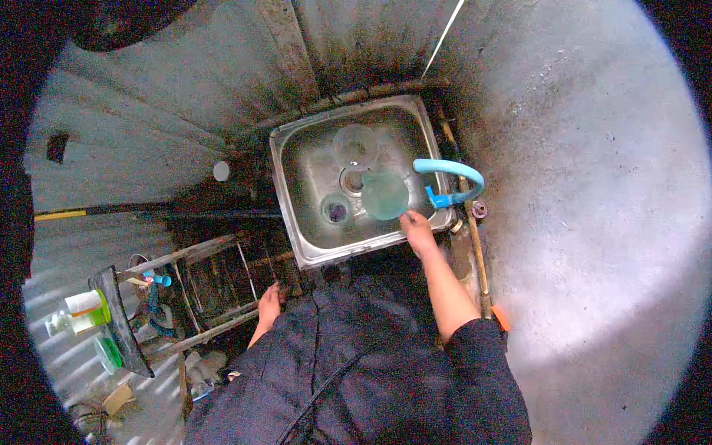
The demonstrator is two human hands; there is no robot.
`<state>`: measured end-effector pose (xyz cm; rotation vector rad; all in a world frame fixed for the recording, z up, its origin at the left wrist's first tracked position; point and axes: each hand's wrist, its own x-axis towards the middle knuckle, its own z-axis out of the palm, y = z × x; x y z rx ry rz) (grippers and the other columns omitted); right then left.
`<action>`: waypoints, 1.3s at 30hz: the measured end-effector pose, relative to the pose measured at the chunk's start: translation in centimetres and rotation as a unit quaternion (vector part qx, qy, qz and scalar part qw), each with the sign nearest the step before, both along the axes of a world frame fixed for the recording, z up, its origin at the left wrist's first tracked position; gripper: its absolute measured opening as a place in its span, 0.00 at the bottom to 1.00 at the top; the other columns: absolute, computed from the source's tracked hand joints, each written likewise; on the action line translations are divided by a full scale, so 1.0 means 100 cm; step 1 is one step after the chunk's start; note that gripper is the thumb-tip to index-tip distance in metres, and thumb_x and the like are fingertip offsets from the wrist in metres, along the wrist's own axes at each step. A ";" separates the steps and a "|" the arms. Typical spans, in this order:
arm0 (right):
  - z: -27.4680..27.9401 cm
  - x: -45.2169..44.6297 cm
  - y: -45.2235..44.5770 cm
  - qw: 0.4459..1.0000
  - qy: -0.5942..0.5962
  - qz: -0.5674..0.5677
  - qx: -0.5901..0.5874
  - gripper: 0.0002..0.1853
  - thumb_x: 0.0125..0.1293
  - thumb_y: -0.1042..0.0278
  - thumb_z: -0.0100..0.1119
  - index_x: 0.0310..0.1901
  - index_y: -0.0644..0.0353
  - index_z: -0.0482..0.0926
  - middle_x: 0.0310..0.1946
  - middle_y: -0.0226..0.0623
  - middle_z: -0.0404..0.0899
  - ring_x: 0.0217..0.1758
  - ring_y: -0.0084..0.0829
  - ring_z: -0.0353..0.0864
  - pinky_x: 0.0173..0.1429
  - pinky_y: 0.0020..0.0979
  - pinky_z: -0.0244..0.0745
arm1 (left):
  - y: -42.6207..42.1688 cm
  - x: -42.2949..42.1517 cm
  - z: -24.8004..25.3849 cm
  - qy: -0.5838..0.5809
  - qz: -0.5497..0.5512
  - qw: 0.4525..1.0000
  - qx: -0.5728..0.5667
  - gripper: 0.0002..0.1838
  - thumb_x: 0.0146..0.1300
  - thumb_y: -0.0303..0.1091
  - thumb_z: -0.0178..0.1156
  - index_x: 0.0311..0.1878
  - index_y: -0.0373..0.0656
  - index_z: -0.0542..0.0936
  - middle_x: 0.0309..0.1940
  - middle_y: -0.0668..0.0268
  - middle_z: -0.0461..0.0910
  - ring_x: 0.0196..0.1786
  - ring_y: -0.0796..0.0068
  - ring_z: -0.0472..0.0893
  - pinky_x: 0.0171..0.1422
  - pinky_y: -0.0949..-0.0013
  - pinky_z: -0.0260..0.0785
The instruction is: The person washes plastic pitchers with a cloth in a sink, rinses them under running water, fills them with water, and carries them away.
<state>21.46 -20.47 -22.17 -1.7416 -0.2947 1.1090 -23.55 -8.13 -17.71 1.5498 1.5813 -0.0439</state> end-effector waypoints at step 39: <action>0.009 -0.008 0.020 0.991 0.092 -0.099 0.006 0.16 0.67 0.57 0.53 0.34 0.64 0.75 0.30 0.33 0.75 0.35 0.28 0.77 0.37 0.28 0.76 | -0.014 -0.009 0.011 -0.019 0.085 0.996 0.006 0.20 0.70 0.39 0.47 0.60 0.37 0.70 0.27 0.65 0.78 0.27 0.80 0.76 0.35 0.74 0.70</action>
